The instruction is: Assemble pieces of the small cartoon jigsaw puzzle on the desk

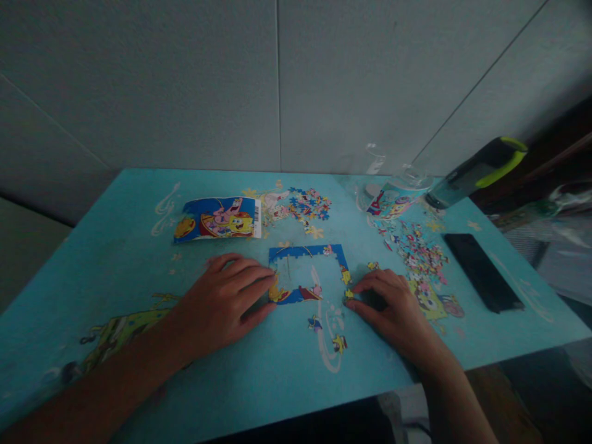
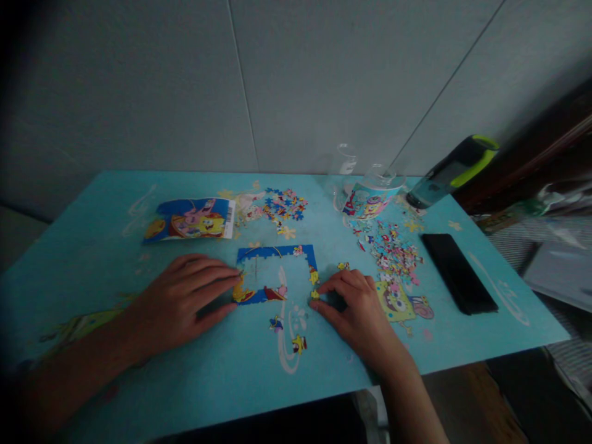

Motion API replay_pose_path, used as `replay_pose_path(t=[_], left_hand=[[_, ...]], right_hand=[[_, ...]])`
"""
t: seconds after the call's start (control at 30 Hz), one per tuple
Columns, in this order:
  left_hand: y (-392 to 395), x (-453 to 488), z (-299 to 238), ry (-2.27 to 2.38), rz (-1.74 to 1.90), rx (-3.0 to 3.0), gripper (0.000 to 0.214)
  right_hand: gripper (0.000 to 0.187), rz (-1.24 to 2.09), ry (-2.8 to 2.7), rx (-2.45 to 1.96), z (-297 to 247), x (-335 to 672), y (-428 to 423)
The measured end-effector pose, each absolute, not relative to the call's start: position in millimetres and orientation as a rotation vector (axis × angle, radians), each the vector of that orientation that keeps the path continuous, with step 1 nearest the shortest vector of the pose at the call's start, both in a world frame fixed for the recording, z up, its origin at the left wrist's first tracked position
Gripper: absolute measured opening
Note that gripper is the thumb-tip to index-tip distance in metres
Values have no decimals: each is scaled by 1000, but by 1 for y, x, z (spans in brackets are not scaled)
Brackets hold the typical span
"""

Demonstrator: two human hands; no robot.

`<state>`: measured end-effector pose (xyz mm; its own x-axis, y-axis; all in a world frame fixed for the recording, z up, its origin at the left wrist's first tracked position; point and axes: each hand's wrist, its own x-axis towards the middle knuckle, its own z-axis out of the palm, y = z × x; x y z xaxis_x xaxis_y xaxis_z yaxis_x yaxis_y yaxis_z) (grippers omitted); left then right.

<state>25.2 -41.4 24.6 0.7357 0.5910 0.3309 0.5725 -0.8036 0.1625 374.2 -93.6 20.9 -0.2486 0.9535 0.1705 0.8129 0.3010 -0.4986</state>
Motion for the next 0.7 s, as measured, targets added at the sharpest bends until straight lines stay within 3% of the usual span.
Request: replay_pose_path(t=[0.7], left_hand=[[-42,26,26,962,603,2890,28]], right_hand=[[19,350,-2124,-1555,18,375,-93]])
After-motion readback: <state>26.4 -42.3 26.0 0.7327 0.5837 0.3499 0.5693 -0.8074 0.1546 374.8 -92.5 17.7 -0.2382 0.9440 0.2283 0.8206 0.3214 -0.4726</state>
